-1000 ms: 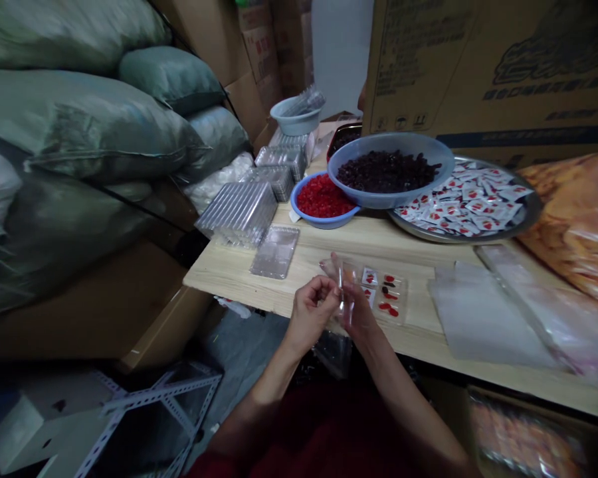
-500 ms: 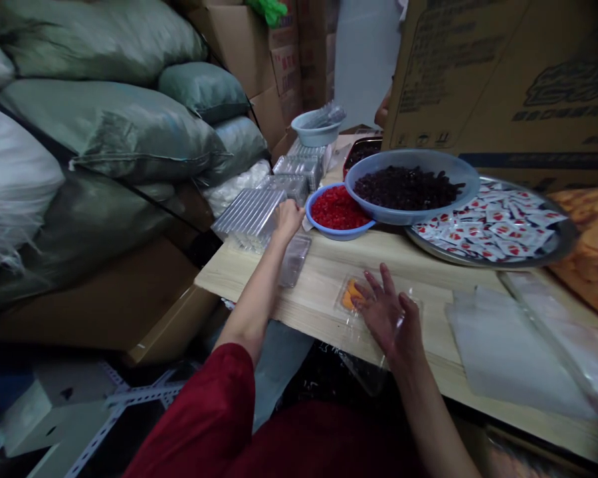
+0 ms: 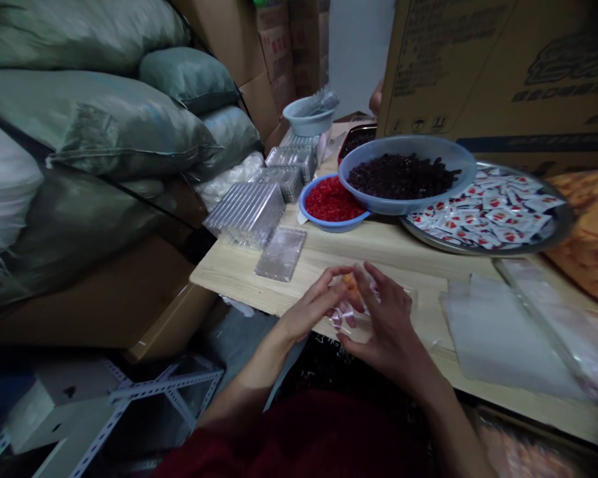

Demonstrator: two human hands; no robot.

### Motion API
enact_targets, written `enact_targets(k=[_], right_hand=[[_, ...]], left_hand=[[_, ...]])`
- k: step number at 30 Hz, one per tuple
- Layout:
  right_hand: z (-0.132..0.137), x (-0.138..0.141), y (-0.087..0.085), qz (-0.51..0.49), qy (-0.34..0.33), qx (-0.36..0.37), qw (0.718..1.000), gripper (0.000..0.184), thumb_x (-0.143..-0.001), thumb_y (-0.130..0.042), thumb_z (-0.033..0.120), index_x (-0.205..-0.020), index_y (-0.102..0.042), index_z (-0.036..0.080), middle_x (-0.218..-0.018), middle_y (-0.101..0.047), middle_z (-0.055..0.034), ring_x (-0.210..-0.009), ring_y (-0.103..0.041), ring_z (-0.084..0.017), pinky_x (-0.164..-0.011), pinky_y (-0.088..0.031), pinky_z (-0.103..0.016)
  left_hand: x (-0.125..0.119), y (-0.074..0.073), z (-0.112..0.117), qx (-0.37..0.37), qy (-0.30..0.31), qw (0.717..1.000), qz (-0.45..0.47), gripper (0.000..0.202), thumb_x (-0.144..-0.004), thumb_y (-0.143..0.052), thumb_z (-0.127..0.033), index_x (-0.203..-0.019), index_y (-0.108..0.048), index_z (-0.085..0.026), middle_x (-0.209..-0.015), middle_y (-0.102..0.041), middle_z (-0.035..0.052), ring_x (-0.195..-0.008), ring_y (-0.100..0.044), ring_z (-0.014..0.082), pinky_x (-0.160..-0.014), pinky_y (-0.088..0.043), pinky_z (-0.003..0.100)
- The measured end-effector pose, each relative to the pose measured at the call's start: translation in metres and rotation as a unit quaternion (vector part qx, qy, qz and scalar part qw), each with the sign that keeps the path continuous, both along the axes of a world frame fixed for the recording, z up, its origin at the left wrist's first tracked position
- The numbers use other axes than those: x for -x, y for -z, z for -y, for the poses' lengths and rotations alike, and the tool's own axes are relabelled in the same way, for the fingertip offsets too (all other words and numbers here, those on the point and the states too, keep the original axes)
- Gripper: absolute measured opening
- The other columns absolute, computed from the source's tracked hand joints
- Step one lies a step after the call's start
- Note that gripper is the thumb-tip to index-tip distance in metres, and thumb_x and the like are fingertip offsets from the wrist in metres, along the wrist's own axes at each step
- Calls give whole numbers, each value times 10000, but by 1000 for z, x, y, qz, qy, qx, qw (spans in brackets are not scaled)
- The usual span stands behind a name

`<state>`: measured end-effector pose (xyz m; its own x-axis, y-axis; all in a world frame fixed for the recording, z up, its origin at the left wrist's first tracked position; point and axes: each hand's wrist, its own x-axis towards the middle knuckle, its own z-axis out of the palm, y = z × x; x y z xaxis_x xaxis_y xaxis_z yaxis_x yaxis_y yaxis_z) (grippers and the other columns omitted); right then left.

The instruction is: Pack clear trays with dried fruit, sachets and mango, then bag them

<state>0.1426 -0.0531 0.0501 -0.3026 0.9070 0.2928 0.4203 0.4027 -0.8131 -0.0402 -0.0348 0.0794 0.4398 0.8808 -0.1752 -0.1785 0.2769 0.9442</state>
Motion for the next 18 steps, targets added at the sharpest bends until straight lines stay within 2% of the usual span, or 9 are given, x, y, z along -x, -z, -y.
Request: enact_targets(k=[2, 4, 6, 8, 11, 13, 15, 18], right_hand=[[8, 2, -1, 138, -7, -57, 989, 1054, -694, -839, 353, -1599, -297, 363, -1666, -232, -64, -1478, -259, -405, -1187, -155, -615], [12, -2, 10, 228, -8, -78, 971, 1089, -706, -846, 434, -1613, -253, 325, -1678, -186, -100, -1494, -239, -399, -1182, -180, -604], [15, -15, 30, 271, 35, -83, 958, 1097, -721, -838, 521, -1615, -238, 311, -1672, -189, -124, -1499, -231, -391, -1183, -182, -597], [15, -33, 56, 282, 122, -81, 948, 973, -783, -790, 542, -1592, -304, 303, -1635, -276, -138, -1468, -279, -386, -1174, -191, -602], [12, -58, 92, 247, 237, -74, 937, 656, -896, -671, 527, -1481, -497, 286, -1546, -407, -145, -1392, -368, -371, -1128, -279, -591], [7, -66, 108, 195, 267, -71, 941, 552, -952, -592, 506, -1443, -543, 258, -1486, -465, -157, -1345, -422, -340, -1104, -341, -559], [-1, -69, 116, 128, 278, -72, 949, 546, -973, -561, 476, -1454, -531, 218, -1444, -499, -170, -1320, -458, -311, -1105, -372, -528], [-14, -67, 115, 38, 284, -65, 956, 567, -965, -582, 433, -1468, -509, 183, -1382, -557, -165, -1265, -517, -276, -1091, -418, -485]], left_hand=[[-4, 11, 13, 16, -14, 1000, 1, 726, -833, -745, -479, -1424, -442, -186, -845, -685, 38, -655, -621, 132, -610, -441, 239], [-4, 29, 12, 9, -64, 998, -8, 714, -797, -793, -397, -1388, -474, -158, -773, -665, 6, -625, -580, 104, -645, -447, 231], [-3, 49, 3, -6, -115, 993, -26, 677, -793, -792, -366, -1362, -496, -148, -775, -663, 3, -639, -572, 98, -676, -454, 231], [-5, 70, -9, -33, -151, 986, -59, 619, -804, -771, -335, -1341, -525, -147, -756, -635, -9, -648, -555, 98, -666, -437, 221], [-12, 97, -27, -97, -200, 965, -138, 482, -827, -715, -272, -1279, -595, -155, -739, -576, -22, -657, -508, 101, -644, -410, 213], [-19, 110, -37, -127, -237, 948, -168, 418, -841, -676, -240, -1246, -610, -160, -782, -576, -11, -680, -507, 106, -655, -419, 216], [-25, 119, -45, -130, -280, 938, -158, 385, -861, -634, -228, -1238, -591, -159, -808, -572, -8, -682, -510, 107, -658, -428, 217], [-32, 126, -54, -111, -319, 931, -137, 359, -890, -588, -243, -1238, -571, -156, -822, -561, -7, -677, -512, 105, -653, -436, 215]])
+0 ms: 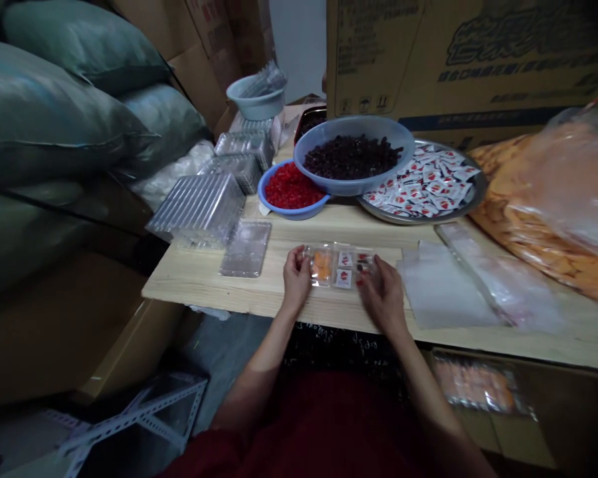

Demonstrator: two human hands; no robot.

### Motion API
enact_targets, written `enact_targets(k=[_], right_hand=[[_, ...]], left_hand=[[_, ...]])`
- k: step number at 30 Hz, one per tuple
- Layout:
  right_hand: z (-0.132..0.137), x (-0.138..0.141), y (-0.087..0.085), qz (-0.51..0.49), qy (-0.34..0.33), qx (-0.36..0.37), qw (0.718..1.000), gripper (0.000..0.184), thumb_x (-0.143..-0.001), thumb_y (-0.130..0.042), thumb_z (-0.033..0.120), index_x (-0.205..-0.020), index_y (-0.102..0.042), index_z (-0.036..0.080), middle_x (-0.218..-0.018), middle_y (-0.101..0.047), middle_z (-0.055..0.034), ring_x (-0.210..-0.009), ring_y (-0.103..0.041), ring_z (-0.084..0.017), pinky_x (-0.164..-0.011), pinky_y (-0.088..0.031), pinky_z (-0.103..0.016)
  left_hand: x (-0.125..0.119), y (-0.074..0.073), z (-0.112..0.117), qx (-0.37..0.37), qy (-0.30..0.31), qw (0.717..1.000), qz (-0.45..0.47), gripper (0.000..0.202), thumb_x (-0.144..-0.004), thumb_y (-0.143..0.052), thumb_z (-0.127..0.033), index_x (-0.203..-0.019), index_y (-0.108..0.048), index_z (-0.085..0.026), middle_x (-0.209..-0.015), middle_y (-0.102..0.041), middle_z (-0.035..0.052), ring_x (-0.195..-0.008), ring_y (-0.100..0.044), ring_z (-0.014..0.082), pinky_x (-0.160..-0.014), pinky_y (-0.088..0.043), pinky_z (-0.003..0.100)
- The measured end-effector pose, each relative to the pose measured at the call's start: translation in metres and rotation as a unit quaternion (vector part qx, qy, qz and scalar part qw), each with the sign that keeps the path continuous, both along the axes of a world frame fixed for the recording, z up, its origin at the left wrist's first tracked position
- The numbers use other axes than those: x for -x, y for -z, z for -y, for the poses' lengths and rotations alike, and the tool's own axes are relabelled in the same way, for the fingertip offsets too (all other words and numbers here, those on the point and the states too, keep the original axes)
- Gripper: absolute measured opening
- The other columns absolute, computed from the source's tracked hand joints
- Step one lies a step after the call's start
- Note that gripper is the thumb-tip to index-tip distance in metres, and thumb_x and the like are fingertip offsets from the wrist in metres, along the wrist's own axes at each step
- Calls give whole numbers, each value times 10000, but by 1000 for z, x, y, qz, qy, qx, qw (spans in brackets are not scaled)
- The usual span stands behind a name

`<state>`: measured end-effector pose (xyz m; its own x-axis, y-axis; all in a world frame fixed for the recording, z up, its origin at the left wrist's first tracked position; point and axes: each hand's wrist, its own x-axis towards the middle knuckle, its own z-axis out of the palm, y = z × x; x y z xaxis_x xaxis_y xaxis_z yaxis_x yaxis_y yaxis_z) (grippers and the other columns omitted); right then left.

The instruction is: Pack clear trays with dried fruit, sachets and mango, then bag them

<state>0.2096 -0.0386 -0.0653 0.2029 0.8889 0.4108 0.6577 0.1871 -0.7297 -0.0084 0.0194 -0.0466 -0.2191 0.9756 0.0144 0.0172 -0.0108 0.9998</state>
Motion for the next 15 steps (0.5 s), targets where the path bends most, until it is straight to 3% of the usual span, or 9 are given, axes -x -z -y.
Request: enact_targets(k=[5, 9, 11, 15], right_hand=[[-23, -4, -1, -36, 9, -2, 999, 568, -935, -583, 349, -1466, -504, 166, -1294, -611, -152, -1157, -568, -260, -1033, -465, -471], [-42, -10, 5, -3, 18, 3, 1000, 531, -914, -550, 301, -1412, -557, 117, -1279, -618, -169, -1172, -547, -274, -1057, -441, -468], [-52, -12, 7, 14, 13, 9, 1000, 501, -919, -518, 277, -1383, -582, 101, -1306, -612, -176, -1194, -535, -279, -1069, -427, -462], [-70, -13, 7, 62, 11, 37, 997, 457, -940, -442, 226, -1344, -620, 108, -1296, -631, -162, -1144, -545, -282, -1035, -424, -459]], left_hand=[[-1, 9, -10, -13, -15, 997, -79, 369, -890, -578, -235, -1251, -559, -164, -897, -597, 24, -796, -575, 145, -764, -485, 261], [-2, 16, -19, -65, -34, 974, -215, 378, -874, -581, -195, -1251, -557, -170, -1136, -603, 106, -1057, -579, 218, -963, -481, 363], [-2, 17, -26, -86, -22, 958, -271, 362, -888, -558, -186, -1249, -559, -160, -1230, -577, 143, -1158, -551, 245, -1029, -458, 402], [0, 12, -43, -79, 40, 937, -338, 356, -919, -488, -161, -1261, -576, -116, -1221, -603, 176, -1177, -556, 268, -1076, -431, 442]])
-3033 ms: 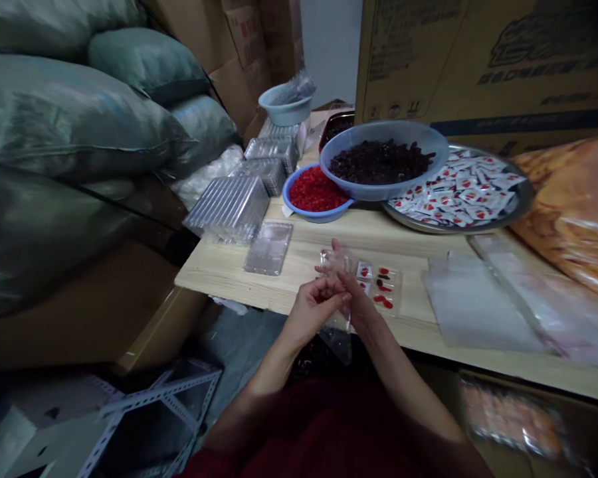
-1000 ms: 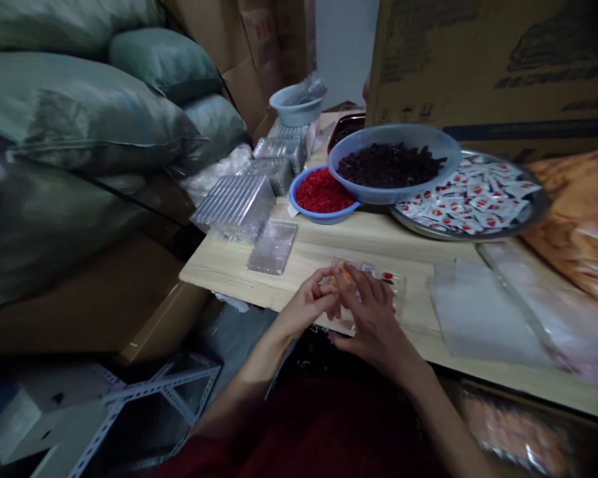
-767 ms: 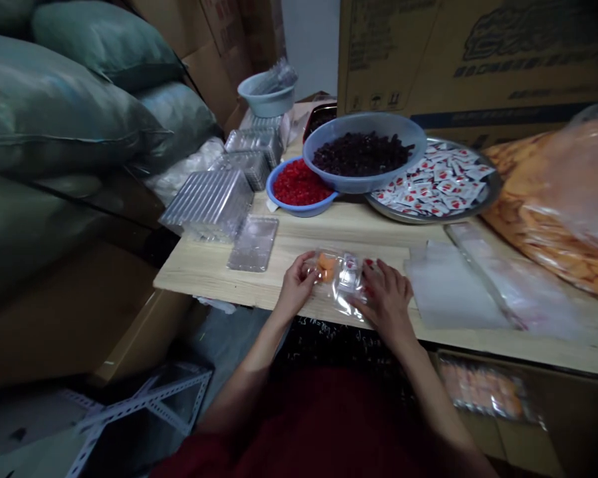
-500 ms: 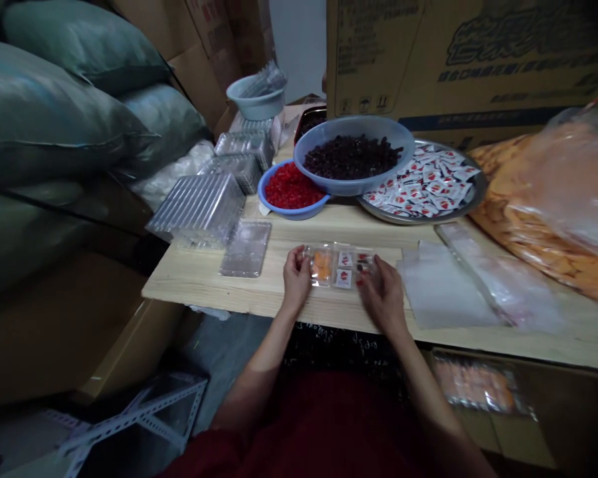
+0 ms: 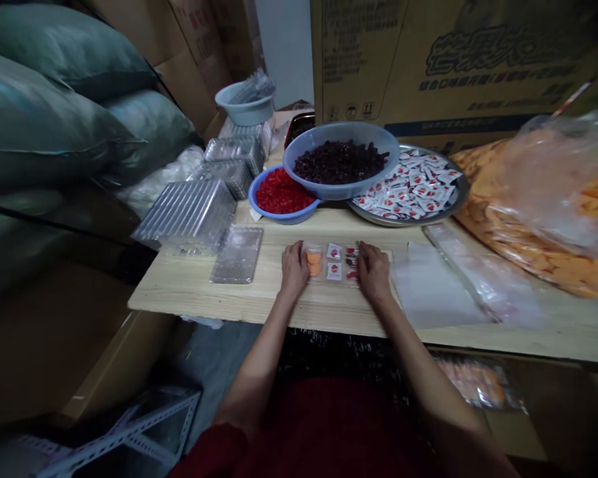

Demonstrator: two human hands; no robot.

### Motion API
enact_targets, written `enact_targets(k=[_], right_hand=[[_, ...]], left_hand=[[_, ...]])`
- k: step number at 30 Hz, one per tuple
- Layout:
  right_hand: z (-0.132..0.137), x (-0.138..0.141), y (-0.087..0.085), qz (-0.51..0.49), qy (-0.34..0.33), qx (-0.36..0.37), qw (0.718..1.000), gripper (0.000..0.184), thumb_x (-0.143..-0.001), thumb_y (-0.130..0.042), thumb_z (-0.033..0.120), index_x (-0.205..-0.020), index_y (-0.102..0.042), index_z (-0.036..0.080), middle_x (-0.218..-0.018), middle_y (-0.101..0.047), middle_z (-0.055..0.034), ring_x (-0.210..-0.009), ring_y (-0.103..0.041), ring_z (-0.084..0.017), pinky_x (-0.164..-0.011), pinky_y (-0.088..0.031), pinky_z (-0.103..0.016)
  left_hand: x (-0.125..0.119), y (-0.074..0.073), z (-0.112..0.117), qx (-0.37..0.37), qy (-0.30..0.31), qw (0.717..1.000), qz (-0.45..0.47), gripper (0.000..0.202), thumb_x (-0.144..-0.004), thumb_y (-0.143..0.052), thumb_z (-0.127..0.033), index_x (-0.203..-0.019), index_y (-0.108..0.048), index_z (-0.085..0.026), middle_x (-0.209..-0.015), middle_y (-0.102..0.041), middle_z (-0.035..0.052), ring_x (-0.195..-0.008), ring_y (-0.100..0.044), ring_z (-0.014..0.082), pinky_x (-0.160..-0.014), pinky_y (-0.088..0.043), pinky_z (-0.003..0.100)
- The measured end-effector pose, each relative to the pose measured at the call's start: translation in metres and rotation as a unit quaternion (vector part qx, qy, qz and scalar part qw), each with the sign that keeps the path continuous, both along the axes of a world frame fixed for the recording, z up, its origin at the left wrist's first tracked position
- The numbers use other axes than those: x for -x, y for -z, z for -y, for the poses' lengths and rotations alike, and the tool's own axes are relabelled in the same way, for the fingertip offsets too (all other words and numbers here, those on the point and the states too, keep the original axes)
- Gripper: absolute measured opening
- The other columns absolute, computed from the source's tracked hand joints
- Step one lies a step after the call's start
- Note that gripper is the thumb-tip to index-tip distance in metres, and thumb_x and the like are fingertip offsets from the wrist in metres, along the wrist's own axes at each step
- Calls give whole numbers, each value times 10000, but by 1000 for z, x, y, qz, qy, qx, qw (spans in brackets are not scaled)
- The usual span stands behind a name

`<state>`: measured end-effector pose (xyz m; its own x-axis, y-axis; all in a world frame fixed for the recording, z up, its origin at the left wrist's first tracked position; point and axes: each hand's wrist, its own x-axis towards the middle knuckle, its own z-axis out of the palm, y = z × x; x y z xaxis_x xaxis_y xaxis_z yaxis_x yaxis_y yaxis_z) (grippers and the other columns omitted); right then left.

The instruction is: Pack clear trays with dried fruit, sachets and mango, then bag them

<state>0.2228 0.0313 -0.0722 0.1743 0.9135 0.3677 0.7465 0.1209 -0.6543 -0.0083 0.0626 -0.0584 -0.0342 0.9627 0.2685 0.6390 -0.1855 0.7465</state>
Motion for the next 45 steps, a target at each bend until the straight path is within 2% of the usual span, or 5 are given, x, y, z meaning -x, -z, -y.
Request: enact_targets(k=[12, 24, 34, 40, 45], right_hand=[[56, 16, -7, 2, -20, 12, 1000, 358, -988, -467, 289, -1245, -684, 167, -1208, -631, -132, -1105, -532, -270, -977, -421, -447], [56, 29, -13, 24, -18, 18, 999, 339, -1018, -455, 309, -1223, -701, 200, -1213, -663, -107, -1129, -517, -274, -945, -387, -439], [105, 19, -9, -33, -22, -14, 999, 336, -1032, -458, 298, -1246, -690, 182, -1181, -639, -123, -1128, -522, -252, -1012, -437, -441], [109, 11, -14, -81, -16, -12, 997, 341, -1033, -430, 279, -1254, -683, 223, -1179, -638, -113, -1142, -548, -242, -1025, -469, -441], [106, 3, -13, -120, -33, -2, 992, 314, -1018, -466, 281, -1240, -683, 232, -1186, -650, -101, -1160, -575, -225, -1042, -478, -421]], left_hand=[[31, -34, 50, 32, 126, 985, -117, 498, -890, -562, -206, -1387, -546, -181, -1380, -544, 129, -1253, -496, 274, -1084, -399, 452], [16, -21, 36, 23, 87, 991, -97, 264, -957, -585, -349, -1159, -682, -209, -1187, -619, 121, -1154, -521, 284, -1014, -395, 454], [32, -24, 115, 130, 76, 987, 57, 292, -849, -720, -400, -1029, -625, -191, -1032, -635, 74, -998, -586, 223, -934, -456, 368], [13, -30, 115, 323, 27, 821, 470, 569, -701, -863, -319, -1155, -539, -206, -927, -715, 31, -834, -699, 158, -796, -542, 270], [14, -47, 116, 478, 64, 688, 543, 439, -745, -825, -180, -1151, -663, -133, -1118, -734, 141, -926, -745, 233, -811, -615, 335]])
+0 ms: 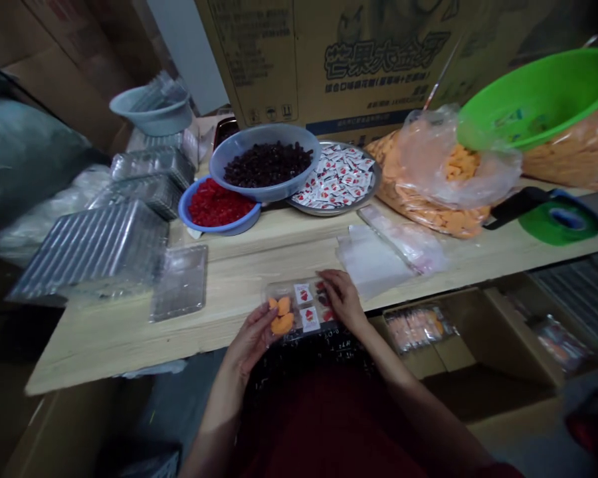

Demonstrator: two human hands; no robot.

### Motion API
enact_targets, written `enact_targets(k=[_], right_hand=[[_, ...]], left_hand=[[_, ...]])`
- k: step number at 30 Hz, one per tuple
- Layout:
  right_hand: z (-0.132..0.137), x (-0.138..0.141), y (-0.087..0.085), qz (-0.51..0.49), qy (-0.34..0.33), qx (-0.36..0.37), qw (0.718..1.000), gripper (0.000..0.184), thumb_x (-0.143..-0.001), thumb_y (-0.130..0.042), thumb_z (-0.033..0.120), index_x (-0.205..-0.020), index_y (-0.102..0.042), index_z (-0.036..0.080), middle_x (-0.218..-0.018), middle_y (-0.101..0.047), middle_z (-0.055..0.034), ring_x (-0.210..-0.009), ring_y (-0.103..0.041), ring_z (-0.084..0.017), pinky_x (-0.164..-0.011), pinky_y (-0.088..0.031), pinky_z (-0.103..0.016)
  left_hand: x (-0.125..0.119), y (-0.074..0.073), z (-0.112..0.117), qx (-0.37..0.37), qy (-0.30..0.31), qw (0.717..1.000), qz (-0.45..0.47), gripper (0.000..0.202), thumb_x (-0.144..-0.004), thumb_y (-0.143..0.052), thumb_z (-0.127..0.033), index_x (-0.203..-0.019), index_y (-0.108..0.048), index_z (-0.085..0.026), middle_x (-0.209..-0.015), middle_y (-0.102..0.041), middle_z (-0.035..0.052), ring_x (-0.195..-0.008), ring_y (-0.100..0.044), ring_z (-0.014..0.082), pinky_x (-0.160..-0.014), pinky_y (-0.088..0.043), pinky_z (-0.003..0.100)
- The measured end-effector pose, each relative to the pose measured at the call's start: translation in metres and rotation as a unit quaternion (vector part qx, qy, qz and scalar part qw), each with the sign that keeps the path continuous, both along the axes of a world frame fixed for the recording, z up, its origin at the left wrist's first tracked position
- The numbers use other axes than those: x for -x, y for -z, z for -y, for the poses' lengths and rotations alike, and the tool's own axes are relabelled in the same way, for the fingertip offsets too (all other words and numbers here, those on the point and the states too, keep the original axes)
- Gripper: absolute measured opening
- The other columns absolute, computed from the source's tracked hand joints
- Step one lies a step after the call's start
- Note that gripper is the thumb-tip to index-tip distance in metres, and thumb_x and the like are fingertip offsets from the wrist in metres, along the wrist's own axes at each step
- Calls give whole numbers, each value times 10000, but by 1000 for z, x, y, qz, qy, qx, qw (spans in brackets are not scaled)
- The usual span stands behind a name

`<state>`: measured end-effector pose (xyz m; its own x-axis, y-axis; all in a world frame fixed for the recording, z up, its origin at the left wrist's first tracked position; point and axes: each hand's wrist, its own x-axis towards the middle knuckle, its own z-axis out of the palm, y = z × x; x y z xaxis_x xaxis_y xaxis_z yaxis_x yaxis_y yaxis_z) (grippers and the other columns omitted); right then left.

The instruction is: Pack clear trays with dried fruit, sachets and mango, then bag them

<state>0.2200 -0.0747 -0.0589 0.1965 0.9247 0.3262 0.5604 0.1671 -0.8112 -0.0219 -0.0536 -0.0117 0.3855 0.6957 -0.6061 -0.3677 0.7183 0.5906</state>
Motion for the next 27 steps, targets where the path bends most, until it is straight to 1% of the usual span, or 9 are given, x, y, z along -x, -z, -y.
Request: enact_targets(k=[3, 6, 9, 12, 14, 16, 19, 22, 27], right_hand=[[2, 0, -4, -1, -5, 0, 1000, 314, -1015, -468, 278, -1247, -673, 221, -1198, -650, -106, -1169, -580, -225, -1045, -480, -418], [9, -5, -17, 44, 8, -19, 999, 336, -1019, -450, 271, -1287, -642, 205, -1284, -611, -121, -1232, -539, -240, -1080, -453, -440], [15, -19, -30, 108, 62, -21, 992, 346, -1003, -479, 287, -1303, -616, 183, -1271, -594, -135, -1200, -525, -262, -1057, -457, -450], [13, -39, -33, 224, 129, 67, 964, 291, -904, -601, 292, -1134, -670, 128, -1104, -600, -174, -1052, -534, -311, -940, -489, -466], [8, -49, -32, 305, 136, 144, 931, 210, -841, -625, 232, -1006, -681, 116, -1042, -593, -187, -997, -536, -327, -869, -490, -451], [2, -57, -33, 337, 119, 204, 912, 155, -831, -590, 166, -949, -678, 116, -1014, -604, -191, -964, -559, -320, -802, -481, -410], [-5, -67, -39, 311, 85, 250, 913, 137, -864, -545, 142, -852, -682, 136, -953, -636, -177, -864, -604, -274, -712, -451, -354], [-9, -79, -45, 269, 68, 259, 925, 169, -852, -584, 168, -699, -655, 165, -844, -655, -129, -731, -602, -215, -650, -412, -316], [-14, -95, -38, 152, 69, 264, 950, 136, -744, -688, 215, -632, -619, 178, -630, -611, -36, -599, -542, -152, -587, -369, -269]], left_hand=[[-4, 1, 8, 36, 27, 999, 1, 426, -761, -795, -123, -1173, -685, -121, -1223, -707, 163, -975, -745, 274, -852, -633, 431], [-12, 6, 15, 34, -19, 999, -14, 398, -742, -796, -88, -1128, -700, -109, -1216, -715, 158, -956, -751, 243, -878, -632, 392], [-16, 7, 19, 25, -83, 996, -19, 342, -751, -779, -87, -1085, -707, -96, -1166, -734, 147, -935, -754, 225, -869, -634, 350], [-16, 4, 17, 17, -137, 990, -19, 315, -774, -735, -61, -1085, -699, -93, -1130, -743, 144, -937, -755, 221, -886, -631, 356], [-15, 2, 15, 21, -153, 988, -19, 326, -785, -711, -49, -1105, -690, -104, -1142, -741, 141, -947, -754, 224, -898, -628, 373], [-14, 1, 13, 25, -156, 987, -22, 328, -792, -699, -46, -1113, -689, -113, -1150, -740, 136, -956, -753, 227, -909, -626, 385], [-13, 1, 10, 23, -157, 987, -27, 308, -799, -690, -48, -1099, -698, -115, -1123, -748, 126, -949, -754, 222, -896, -632, 376], [-13, 1, 9, 16, -154, 988, -29, 294, -810, -678, -49, -1096, -702, -117, -1097, -754, 118, -917, -757, 200, -871, -638, 336], [-18, 0, 10, 35, -162, 986, -27, 232, -841, -633, -39, -1046, -705, -121, -1053, -763, 103, -901, -756, 178, -846, -640, 301]])
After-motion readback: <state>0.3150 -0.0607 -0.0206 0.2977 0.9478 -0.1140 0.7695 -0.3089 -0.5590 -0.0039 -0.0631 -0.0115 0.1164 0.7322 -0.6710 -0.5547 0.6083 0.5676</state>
